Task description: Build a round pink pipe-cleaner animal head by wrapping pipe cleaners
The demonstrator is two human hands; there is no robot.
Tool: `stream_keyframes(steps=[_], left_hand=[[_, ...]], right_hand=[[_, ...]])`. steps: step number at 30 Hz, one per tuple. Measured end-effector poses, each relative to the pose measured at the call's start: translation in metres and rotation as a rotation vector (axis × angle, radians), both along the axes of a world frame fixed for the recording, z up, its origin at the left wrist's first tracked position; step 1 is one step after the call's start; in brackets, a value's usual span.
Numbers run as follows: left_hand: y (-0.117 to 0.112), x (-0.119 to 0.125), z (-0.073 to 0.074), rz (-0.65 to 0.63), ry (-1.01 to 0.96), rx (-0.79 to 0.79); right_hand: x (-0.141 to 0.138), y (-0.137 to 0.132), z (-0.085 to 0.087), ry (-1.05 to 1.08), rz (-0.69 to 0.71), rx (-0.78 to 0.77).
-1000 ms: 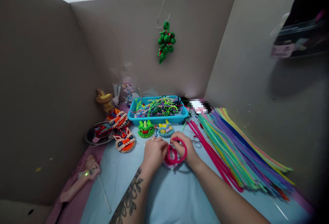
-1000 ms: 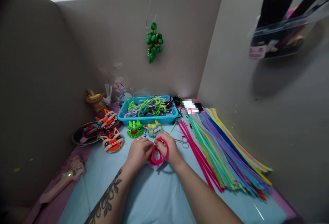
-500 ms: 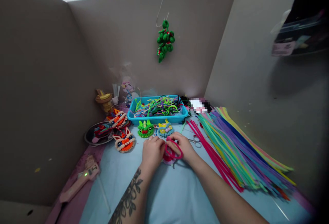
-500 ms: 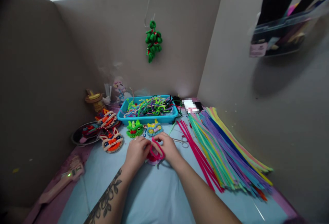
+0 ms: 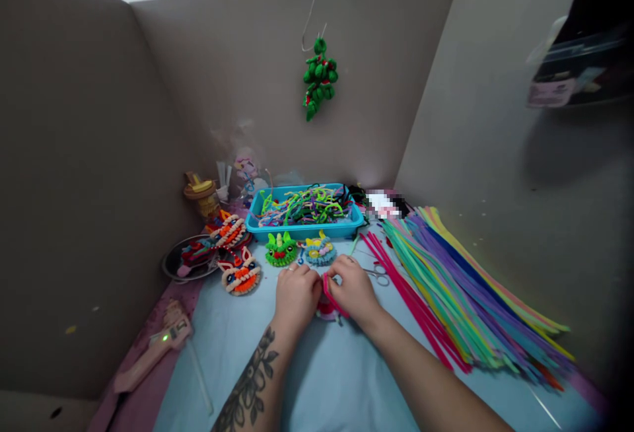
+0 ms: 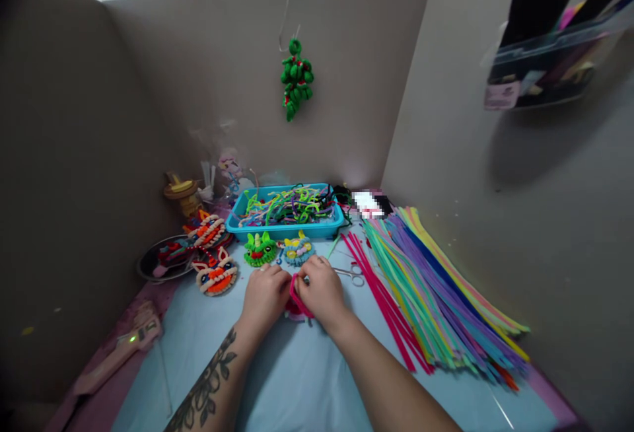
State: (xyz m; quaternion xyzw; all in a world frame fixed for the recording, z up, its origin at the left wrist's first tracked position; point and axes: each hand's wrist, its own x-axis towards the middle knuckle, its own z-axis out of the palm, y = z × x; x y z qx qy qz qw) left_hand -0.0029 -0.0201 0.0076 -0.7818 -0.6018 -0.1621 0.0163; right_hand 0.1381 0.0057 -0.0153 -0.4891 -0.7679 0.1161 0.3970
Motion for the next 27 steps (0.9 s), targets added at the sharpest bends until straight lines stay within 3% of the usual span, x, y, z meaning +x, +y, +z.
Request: stream_keyframes(steps=[6, 17, 27], left_hand=[[0.0, 0.001, 0.001, -0.001, 0.02, -0.016], [0.0, -0.001, -0.001, 0.024, -0.014, -0.025], [0.001, 0.0, -0.003, 0.012, -0.004, -0.027]], right_hand=[[-0.005, -0.007, 0.006, -0.178, -0.078, 0.095], [-0.005, -0.007, 0.006, -0.094, -0.027, 0.05], [-0.011, -0.007, 0.002, -0.281, -0.121, 0.092]])
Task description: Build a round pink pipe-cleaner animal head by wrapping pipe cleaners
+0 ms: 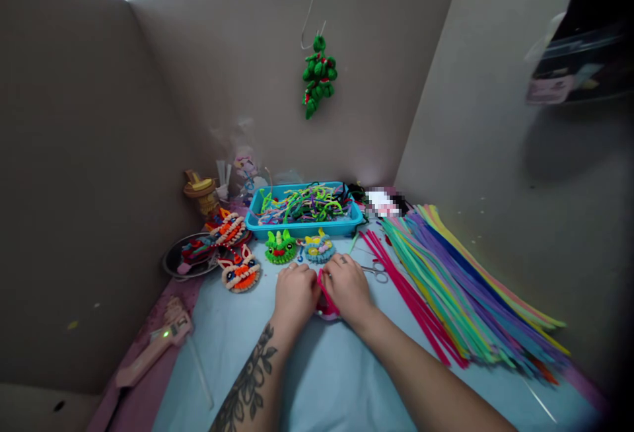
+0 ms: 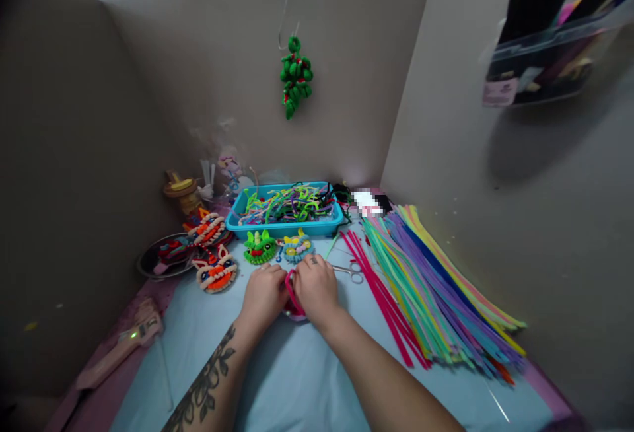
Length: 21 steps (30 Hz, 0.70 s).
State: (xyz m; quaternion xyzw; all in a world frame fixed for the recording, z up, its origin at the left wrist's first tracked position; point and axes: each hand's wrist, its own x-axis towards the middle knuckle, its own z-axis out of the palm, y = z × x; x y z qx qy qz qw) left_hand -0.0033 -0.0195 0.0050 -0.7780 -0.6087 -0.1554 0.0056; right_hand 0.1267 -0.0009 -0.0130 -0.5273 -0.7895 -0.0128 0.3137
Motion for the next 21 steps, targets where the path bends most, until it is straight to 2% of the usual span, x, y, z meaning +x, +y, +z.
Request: stream_keyframes(steps=[3, 5, 9, 13, 21], left_hand=[[0.0, -0.001, 0.0, 0.003, 0.001, -0.02], [0.0, -0.002, 0.0, 0.009, -0.003, -0.031], [0.0, -0.002, 0.0, -0.004, -0.033, -0.02], [-0.001, -0.002, 0.0, -0.02, -0.076, -0.001], [-0.001, -0.002, 0.003, -0.1, -0.135, 0.054]], right_hand=[[-0.004, 0.0, -0.002, -0.002, -0.019, -0.001], [-0.005, 0.001, -0.004, 0.07, 0.01, -0.029], [0.001, 0.008, -0.008, 0.356, 0.144, -0.135], [0.01, 0.015, -0.006, 0.651, 0.185, -0.24], [0.022, 0.023, -0.009, 1.055, 0.174, -0.71]])
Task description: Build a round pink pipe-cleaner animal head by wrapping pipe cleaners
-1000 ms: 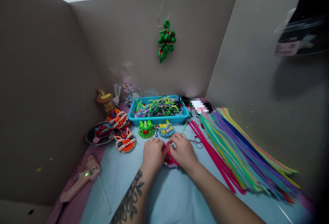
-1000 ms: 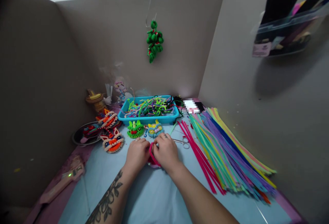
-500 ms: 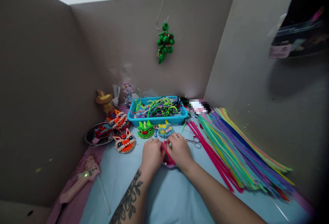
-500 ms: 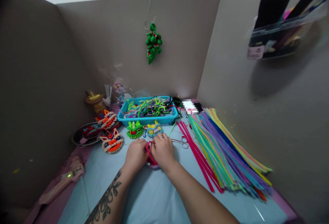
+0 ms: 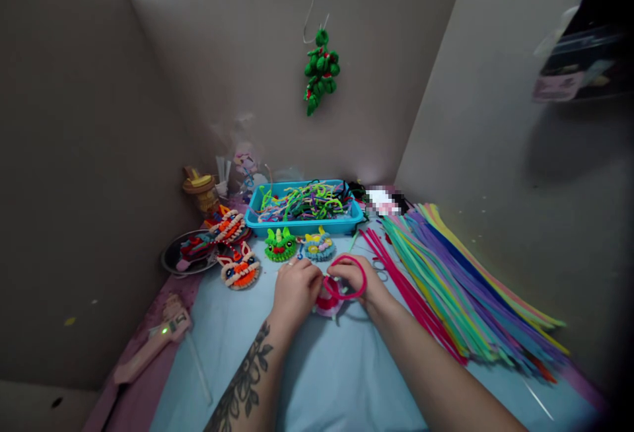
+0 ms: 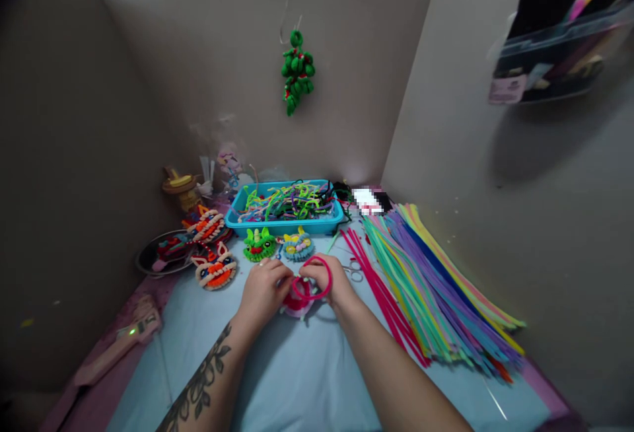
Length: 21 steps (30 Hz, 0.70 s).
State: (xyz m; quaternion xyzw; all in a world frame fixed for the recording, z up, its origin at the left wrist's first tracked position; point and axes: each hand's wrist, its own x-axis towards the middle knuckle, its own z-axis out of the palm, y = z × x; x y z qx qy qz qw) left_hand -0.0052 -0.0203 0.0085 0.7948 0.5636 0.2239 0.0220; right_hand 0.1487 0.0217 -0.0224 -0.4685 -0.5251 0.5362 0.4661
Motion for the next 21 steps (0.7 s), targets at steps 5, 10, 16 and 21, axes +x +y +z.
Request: stream_keyframes(steps=[5, 10, 16, 21], left_hand=[[0.0009, 0.0003, -0.0015, -0.014, 0.01, -0.007], [0.0022, 0.0003, -0.0023, -0.052, 0.024, -0.044], [0.001, -0.0007, -0.0014, 0.028, 0.089, -0.019], [-0.0005, 0.0002, -0.0023, 0.054, 0.122, 0.013]], right_hand=[[-0.0023, 0.001, -0.004, 0.209, 0.071, -0.229], [-0.0049, 0.0005, -0.0062, 0.271, 0.12, -0.241], [-0.0058, -0.0018, -0.0015, -0.13, 0.139, 0.171], [-0.0074, -0.0018, -0.0052, -0.474, -0.013, 0.397]])
